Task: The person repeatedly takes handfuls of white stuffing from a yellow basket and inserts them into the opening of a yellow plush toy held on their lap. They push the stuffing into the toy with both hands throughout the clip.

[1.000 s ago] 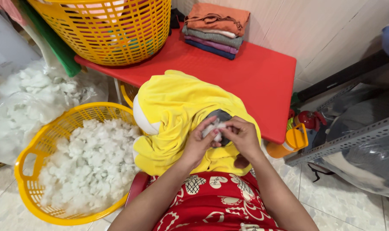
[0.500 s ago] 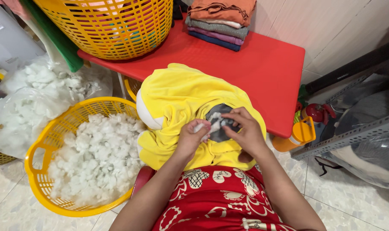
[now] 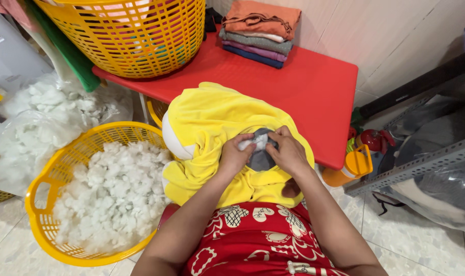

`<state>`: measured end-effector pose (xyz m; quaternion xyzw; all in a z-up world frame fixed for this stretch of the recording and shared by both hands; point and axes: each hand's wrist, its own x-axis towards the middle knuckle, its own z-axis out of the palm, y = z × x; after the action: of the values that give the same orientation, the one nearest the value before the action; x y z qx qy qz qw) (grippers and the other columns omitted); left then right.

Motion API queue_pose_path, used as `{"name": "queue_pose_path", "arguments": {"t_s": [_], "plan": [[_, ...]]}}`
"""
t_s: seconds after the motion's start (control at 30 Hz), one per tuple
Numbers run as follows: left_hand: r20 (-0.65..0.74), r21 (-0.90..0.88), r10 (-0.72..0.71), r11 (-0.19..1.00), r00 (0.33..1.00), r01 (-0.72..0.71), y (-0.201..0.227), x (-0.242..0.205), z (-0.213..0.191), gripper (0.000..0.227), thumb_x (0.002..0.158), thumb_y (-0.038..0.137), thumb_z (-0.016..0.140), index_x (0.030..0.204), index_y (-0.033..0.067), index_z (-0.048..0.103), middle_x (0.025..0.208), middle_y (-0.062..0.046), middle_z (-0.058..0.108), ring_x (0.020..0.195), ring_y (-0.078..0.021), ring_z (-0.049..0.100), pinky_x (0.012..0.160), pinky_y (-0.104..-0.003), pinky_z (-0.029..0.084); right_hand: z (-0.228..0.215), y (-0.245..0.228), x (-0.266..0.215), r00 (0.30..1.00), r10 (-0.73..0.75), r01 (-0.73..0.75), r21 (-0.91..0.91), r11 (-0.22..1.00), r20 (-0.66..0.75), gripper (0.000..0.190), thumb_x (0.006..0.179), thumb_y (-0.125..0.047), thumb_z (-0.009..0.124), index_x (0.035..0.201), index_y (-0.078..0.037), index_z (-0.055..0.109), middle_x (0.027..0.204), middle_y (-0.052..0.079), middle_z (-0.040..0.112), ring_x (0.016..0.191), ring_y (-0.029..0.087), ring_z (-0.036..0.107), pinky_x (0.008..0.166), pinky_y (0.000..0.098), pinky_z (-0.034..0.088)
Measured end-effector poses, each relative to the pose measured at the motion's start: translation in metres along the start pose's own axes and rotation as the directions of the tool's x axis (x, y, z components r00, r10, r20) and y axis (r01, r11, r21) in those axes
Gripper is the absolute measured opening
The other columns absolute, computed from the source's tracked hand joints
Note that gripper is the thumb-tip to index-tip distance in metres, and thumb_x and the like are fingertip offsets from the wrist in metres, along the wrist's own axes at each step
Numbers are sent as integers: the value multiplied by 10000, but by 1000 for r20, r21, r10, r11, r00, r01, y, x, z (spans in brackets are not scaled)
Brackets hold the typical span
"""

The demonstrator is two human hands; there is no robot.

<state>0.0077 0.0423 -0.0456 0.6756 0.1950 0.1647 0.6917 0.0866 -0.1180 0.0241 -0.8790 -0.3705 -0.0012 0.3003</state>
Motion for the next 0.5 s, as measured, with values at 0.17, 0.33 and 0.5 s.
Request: {"name": "queue_pose_path", "arguments": {"t_s": [0.17,0.33,0.5], "plan": [[40,-232,66,971,997,-55,-13,-5,-4,401,902,87,759,1277,-5,652,910,-75,749,616,-90,635,518,-223,502,-5,-8,-1,995,27,-46,202,978,96,337,837,-252,780,1142,-113,753,1052,42,616,812,221,610,696,340,488],[77,-307,86,950,993,-58,-15,-21,-6,419,882,55,753,1275,12,613,1014,-71,718,732,-82,660,547,-220,531,-17,-21,-19,1000,8,-9,178,984,7,354,821,-207,824,1160,-139,747,1021,65,600,798,241,574,704,328,486],[29,-359,74,931,997,-59,8,-26,-10,311,950,100,683,1246,31,614,1075,-46,704,752,-74,655,552,-220,534,-18,-37,-19,908,-399,408,57,911,-128,538,749,-258,804,1262,-124,712,1292,77,576,1106,259,557,897,429,428]]}}
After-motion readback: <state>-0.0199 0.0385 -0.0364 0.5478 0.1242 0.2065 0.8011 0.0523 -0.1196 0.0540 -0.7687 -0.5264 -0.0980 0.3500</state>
